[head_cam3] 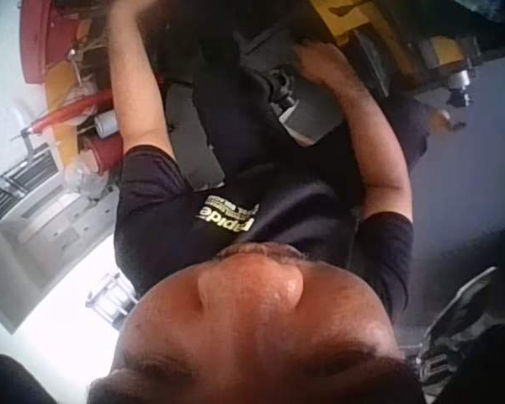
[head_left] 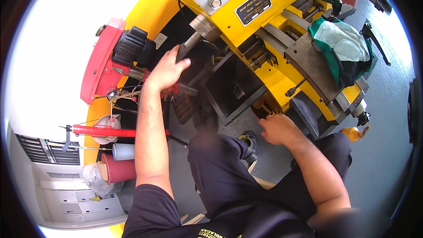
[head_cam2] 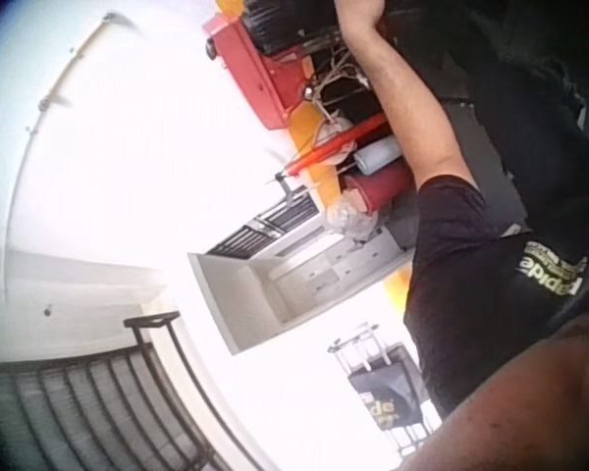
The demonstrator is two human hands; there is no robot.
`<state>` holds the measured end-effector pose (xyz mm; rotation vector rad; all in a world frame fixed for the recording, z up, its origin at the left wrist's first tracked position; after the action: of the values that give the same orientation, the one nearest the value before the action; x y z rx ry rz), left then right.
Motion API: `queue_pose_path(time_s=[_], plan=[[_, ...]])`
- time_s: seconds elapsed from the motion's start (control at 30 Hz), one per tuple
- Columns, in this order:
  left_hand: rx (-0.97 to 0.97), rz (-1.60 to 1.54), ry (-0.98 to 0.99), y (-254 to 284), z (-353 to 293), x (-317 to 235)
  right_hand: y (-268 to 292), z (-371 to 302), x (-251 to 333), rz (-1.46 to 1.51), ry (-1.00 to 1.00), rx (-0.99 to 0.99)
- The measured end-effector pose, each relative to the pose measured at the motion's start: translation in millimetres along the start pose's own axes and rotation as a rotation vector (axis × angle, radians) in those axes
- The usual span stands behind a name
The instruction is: The person cleans a brake lathe spindle with a cloth, adjusts a metal plate, and operates a handle to move a component.
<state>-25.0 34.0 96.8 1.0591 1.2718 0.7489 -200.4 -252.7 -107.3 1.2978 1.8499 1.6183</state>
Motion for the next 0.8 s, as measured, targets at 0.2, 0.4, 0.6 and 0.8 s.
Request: queue_pose_path(time_s=[0.2, 0.4, 0.6, 0.8], plan=[[-0.186, 0.029, -0.061, -5.8, 19.8, -18.9, -3.6, -24.6, -9.1, -0.030, -0.098, 0.172], [-0.392, 0.188, -0.136, -42.0, 33.5, 1.4, -3.3, -33.7, -13.4, -0.002, -0.088, 0.044], [-0.273, 0.083, -0.051, -26.3, 11.2, 22.1, -7.1, -29.2, -7.9, -0.023, -0.098, 0.020], [-0.202, 0.110, -0.063, -35.3, 42.4, -8.8, -17.2, -14.2, 6.7, 0.003, -0.016, 0.051]])
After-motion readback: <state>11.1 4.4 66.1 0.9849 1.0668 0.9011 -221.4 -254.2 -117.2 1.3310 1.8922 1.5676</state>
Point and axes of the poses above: each hand's wrist, its own z-axis towards the middle knuckle, its own y-axis out of the back of the hand, x = y × z, the point moved 2 cm from there along z, towards the middle knuckle, and after that the axes turned 12 degrees about -z, right-handed, at the moved point
